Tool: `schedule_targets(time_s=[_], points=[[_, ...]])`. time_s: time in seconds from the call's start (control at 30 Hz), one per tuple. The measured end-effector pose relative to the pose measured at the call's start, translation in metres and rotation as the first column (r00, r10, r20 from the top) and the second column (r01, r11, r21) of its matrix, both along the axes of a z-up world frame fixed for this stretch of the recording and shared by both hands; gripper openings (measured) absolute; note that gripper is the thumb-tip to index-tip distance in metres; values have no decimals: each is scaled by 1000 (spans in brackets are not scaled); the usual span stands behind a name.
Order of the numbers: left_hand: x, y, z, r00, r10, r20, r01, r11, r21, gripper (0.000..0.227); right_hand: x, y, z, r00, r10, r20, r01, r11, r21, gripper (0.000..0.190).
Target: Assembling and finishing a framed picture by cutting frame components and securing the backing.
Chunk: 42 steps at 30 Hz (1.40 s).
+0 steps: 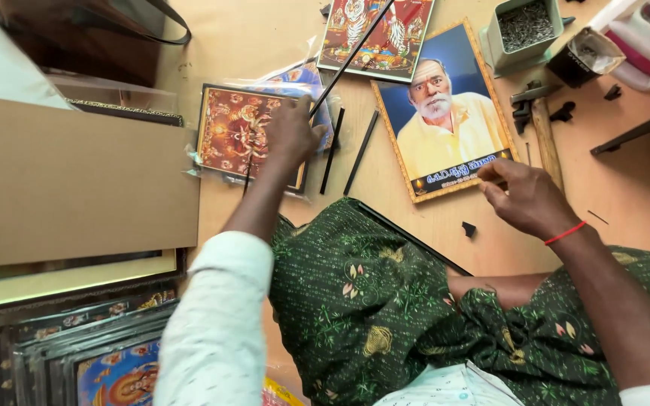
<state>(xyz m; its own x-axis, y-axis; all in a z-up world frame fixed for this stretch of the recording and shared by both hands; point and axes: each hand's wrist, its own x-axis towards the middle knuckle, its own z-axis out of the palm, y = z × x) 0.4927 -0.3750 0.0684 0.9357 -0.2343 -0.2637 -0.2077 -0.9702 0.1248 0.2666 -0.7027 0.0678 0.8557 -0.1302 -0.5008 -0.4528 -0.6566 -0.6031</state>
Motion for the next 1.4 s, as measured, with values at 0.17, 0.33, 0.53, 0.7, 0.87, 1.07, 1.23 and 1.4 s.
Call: schedule_targets(time_s=[0.17, 0.33, 0.53, 0.7, 0.87, 1.07, 1.23, 1.4], points=[[12, -13, -22, 995, -18, 97, 27, 995, -98, 21, 7, -2, 14, 985, -5, 174, 12, 999, -40, 21], [-36, -53, 42, 946, 45, -320, -200, 860, -470, 27, 5, 1, 36, 893, -46, 448, 49, 999, 4, 19], [-160, -109, 63, 677, -337, -654, -401, 576, -712, 28, 7, 13, 69, 450, 303, 840, -133, 953, -272, 42], [-193, -120, 70, 442, -323, -837, -650, 527, -547, 41, -12, -6, 39, 547, 245, 800, -193, 967, -165, 46], [-152, -110, 24, 574, -118, -811, -631, 568, -529, 50, -16, -9, 79, 620, 85, 780, 33, 990, -134, 42], [-116, -135, -31, 743, 338, -577, -592, 735, -332, 77, -7, -20, 9, 836, -197, 512, 130, 978, 163, 49], [-123, -151, -50, 630, 523, -573, -747, 610, -265, 77, 6, -24, -62, 924, 32, 380, -11, 998, -59, 76], [-134, -146, -75, 640, 476, -603, -767, 438, -468, 45, 14, -24, -40, 941, -48, 334, 73, 995, -61, 91]])
